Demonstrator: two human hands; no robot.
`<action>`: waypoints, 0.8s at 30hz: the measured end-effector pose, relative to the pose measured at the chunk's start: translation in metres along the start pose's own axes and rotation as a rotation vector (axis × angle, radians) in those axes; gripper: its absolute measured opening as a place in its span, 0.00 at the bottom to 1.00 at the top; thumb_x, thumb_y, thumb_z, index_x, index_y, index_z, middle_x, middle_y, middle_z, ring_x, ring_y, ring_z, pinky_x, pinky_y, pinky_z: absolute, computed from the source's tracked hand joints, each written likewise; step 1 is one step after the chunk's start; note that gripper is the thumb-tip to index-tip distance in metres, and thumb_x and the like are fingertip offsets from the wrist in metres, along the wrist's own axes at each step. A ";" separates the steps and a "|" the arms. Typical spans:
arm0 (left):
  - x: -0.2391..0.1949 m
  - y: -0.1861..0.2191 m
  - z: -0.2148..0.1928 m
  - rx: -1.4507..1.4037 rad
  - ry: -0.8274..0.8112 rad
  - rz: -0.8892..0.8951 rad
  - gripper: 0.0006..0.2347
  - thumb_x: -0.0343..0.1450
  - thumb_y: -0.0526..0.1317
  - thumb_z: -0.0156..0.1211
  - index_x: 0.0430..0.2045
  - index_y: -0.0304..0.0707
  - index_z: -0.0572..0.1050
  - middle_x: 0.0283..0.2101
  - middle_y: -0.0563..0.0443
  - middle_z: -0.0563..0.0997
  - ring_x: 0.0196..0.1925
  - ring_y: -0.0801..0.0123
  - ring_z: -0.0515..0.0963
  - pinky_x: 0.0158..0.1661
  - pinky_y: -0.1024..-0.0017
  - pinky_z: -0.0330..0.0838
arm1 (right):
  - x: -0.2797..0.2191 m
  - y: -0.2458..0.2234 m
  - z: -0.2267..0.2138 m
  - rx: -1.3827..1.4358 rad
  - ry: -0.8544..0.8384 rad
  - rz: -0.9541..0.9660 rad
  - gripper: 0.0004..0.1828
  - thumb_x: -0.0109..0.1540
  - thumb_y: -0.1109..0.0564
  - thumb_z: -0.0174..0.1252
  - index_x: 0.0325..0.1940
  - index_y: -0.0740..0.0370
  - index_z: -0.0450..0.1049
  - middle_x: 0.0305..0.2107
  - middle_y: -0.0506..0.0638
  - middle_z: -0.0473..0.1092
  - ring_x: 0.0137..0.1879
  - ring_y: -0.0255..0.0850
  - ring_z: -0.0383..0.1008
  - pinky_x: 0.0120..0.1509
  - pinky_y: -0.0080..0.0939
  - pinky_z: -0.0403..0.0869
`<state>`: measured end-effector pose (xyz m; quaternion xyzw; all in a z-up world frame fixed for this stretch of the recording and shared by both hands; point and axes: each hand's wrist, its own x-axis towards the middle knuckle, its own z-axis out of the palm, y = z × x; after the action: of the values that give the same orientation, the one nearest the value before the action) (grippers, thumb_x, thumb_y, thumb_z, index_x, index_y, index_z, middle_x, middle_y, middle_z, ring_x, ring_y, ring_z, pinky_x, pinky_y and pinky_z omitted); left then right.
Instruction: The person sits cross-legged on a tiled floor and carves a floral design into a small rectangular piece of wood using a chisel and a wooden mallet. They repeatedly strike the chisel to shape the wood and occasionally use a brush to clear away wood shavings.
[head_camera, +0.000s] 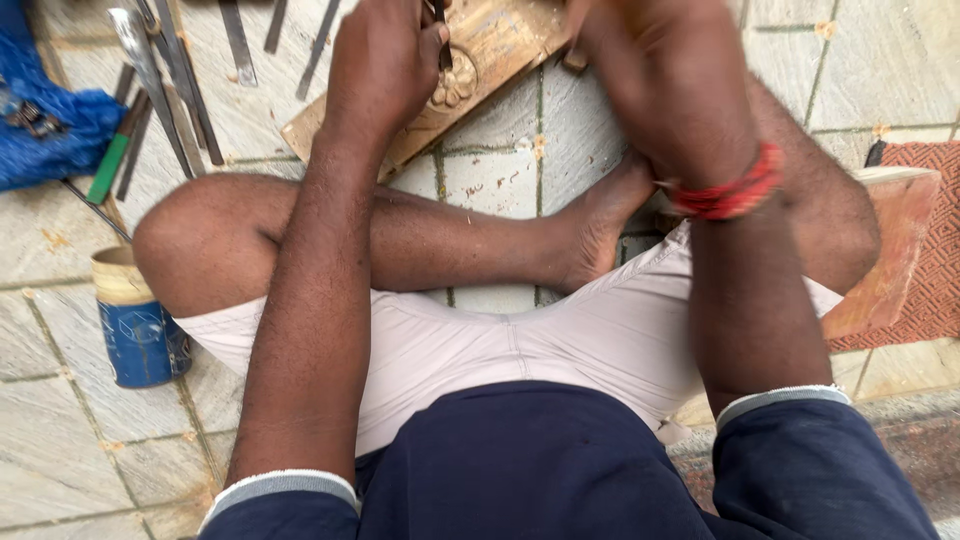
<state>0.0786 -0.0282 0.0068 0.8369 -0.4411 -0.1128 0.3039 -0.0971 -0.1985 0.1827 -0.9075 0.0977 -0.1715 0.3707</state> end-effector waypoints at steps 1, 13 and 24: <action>0.002 0.000 -0.002 -0.035 0.034 0.037 0.08 0.74 0.37 0.68 0.42 0.35 0.76 0.35 0.44 0.84 0.36 0.63 0.86 0.37 0.65 0.82 | 0.002 0.001 -0.004 -0.064 -0.089 -0.081 0.10 0.73 0.64 0.62 0.56 0.72 0.74 0.43 0.58 0.77 0.48 0.45 0.77 0.51 0.41 0.75; -0.014 0.034 -0.055 -0.174 -0.218 -0.106 0.09 0.77 0.38 0.62 0.50 0.41 0.74 0.43 0.47 0.85 0.42 0.62 0.85 0.43 0.61 0.80 | -0.040 0.015 -0.027 0.114 -0.122 0.002 0.20 0.77 0.65 0.57 0.73 0.69 0.64 0.56 0.60 0.74 0.55 0.45 0.77 0.59 0.41 0.76; 0.014 0.026 -0.043 -0.197 -0.125 0.161 0.06 0.76 0.31 0.60 0.46 0.38 0.77 0.43 0.48 0.85 0.45 0.66 0.87 0.45 0.68 0.82 | -0.116 0.062 0.014 0.727 0.226 0.449 0.34 0.78 0.61 0.59 0.84 0.63 0.50 0.33 0.46 0.69 0.30 0.25 0.64 0.29 0.23 0.64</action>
<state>0.0887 -0.0334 0.0576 0.7562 -0.5118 -0.1827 0.3645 -0.2013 -0.1978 0.1017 -0.6500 0.2657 -0.2079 0.6809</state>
